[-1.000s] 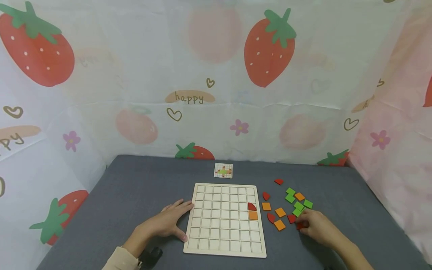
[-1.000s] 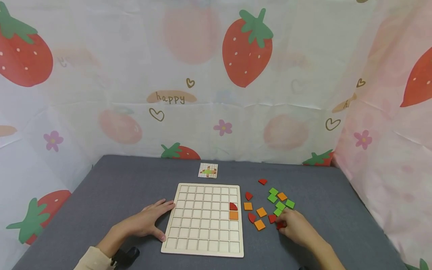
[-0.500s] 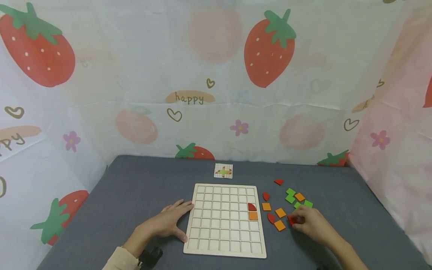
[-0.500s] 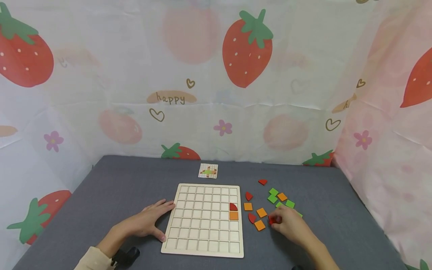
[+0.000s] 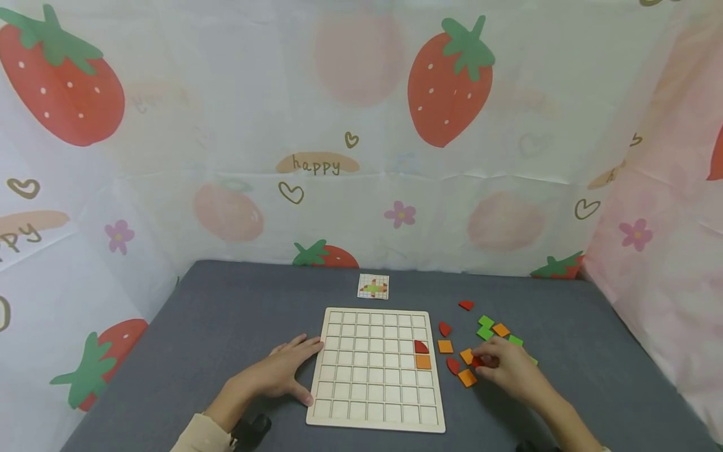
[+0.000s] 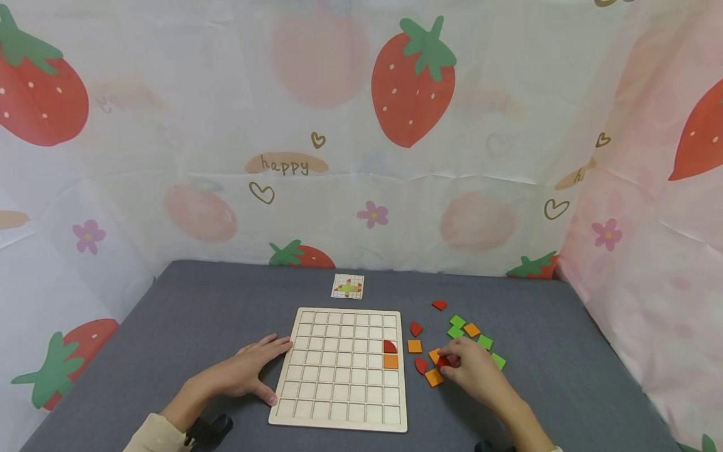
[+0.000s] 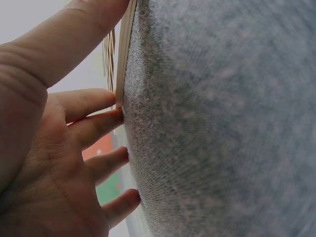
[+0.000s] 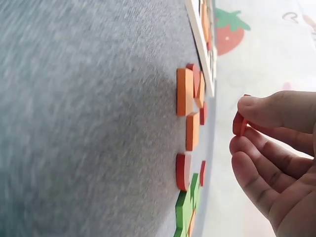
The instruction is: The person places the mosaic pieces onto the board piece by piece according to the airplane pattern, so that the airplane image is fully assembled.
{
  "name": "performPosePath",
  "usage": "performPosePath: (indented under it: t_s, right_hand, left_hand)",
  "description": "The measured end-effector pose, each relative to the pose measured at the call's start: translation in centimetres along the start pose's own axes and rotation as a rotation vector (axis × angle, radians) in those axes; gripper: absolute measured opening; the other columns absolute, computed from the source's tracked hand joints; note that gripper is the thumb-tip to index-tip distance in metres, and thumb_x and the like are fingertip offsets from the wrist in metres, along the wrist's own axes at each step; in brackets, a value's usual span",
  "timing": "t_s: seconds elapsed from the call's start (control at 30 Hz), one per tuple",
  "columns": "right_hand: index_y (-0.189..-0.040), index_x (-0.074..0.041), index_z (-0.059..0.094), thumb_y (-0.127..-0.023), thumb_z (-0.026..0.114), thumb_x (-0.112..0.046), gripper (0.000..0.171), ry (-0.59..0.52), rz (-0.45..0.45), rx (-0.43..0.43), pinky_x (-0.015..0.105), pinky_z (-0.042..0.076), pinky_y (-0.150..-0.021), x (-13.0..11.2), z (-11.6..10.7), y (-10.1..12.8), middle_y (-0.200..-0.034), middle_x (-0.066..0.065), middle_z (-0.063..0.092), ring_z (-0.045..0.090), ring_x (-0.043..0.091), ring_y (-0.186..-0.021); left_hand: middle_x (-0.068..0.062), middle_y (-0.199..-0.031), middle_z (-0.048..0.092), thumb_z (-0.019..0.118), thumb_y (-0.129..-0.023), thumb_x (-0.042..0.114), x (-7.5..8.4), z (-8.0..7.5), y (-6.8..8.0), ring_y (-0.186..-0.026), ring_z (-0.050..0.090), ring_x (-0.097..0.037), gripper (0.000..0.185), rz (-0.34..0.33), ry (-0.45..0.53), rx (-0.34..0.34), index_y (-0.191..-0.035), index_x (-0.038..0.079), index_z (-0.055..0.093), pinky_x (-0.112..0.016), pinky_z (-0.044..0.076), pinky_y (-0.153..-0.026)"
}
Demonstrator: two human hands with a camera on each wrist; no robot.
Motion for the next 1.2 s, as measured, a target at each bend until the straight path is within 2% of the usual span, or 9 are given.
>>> performPosePath:
  t_s: [0.4,0.7,1.2]
  right_hand:
    - [-0.093,-0.011,0.070,-0.072,0.073,-0.010,0.021,0.006,-0.040,0.077,0.018,0.044,-0.060,-1.4,0.7,-0.5,-0.088,-0.002,0.059,0.050,0.007,-0.072]
    - [-0.092,-0.010,0.070,-0.073,0.073,-0.009,0.019,-0.075,-0.019,0.045,0.017,0.045,-0.060,-2.6,1.5,-0.8,-0.089,-0.002,0.060,0.051,0.008,-0.073]
    - [-0.090,-0.010,0.069,-0.072,0.072,-0.008,0.018,-0.110,-0.083,0.006,0.016,0.044,-0.059,-4.0,3.4,-1.2,-0.083,-0.005,0.056,0.050,0.004,-0.070]
  left_hand:
    - [-0.007,-0.148,0.029,0.076,-0.056,0.048,0.1,0.0,0.1,-0.140,0.014,-0.035,0.103,-0.001,0.013,0.004,-0.142,0.014,0.029,-0.061,0.014,-0.105]
    - [-0.007,-0.148,0.029,0.076,-0.057,0.048,0.1,0.1,0.2,-0.140,0.013,-0.034,0.103,-0.003,0.022,0.001,-0.143,0.015,0.029,-0.060,0.014,-0.106]
    - [-0.007,-0.149,0.027,0.075,-0.057,0.049,-0.2,0.0,0.0,-0.140,0.013,-0.034,0.103,0.001,0.022,-0.004,-0.143,0.016,0.028,-0.060,0.013,-0.106]
Point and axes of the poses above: each hand's wrist, its own y-axis away from the middle knuckle, its own z-axis out of the palm, x = y × z, the point moved 1 cm from there along -y, towards the middle knuckle
